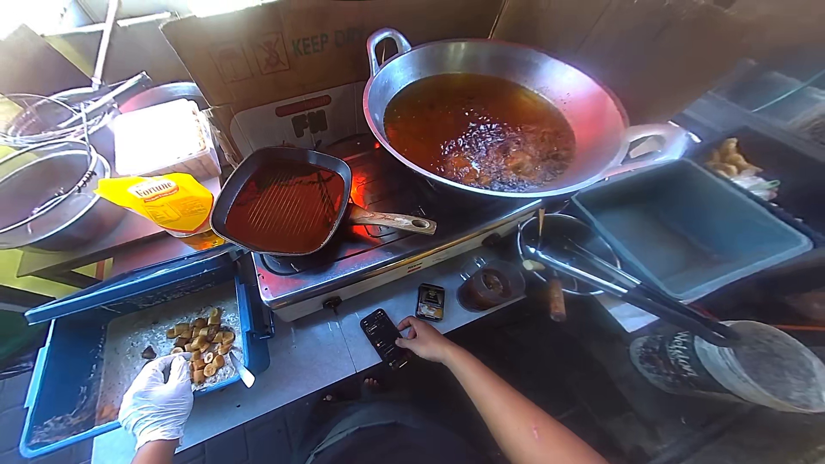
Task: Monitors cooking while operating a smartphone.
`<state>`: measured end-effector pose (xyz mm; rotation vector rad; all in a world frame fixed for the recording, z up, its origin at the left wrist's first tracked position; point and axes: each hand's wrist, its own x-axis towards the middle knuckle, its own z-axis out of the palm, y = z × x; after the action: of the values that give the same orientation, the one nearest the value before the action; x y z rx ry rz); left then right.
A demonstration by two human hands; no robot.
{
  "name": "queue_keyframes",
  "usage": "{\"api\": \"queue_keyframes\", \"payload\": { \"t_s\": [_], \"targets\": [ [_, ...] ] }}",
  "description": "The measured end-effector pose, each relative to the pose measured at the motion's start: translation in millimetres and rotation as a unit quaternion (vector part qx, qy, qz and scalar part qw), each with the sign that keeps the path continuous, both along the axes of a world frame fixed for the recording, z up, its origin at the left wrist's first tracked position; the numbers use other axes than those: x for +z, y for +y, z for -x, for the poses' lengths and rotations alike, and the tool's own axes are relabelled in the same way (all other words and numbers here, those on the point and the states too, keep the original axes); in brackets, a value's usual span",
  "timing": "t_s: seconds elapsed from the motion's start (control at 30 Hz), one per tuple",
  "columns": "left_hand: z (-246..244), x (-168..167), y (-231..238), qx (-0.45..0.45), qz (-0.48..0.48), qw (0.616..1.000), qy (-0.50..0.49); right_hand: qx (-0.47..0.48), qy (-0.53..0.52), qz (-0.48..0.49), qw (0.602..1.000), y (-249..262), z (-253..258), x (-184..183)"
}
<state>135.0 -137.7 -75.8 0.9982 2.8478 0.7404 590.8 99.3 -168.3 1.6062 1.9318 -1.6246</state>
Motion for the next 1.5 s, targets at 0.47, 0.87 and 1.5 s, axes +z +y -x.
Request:
{"api": "queue_keyframes", "payload": {
  "t_s": [0.47,0.87,1.5],
  "targets": [
    [-0.4,3.4,0.5,-0.004,0.012,1.0,-0.004,-0.002,0.008,-0.015,1.0,-4.2,-2.9,-1.3],
    [0.5,1.4,0.1,-0.004,0.009,1.0,-0.003,-0.005,-0.005,-0.022,1.0,-4.7,-1.4,-0.5],
    [-1.5,1.9,-0.5,-0.008,-0.003,1.0,0.003,-0.015,0.008,-0.026,1.0,-6.6,-1.9,0.1]
  ]
}}
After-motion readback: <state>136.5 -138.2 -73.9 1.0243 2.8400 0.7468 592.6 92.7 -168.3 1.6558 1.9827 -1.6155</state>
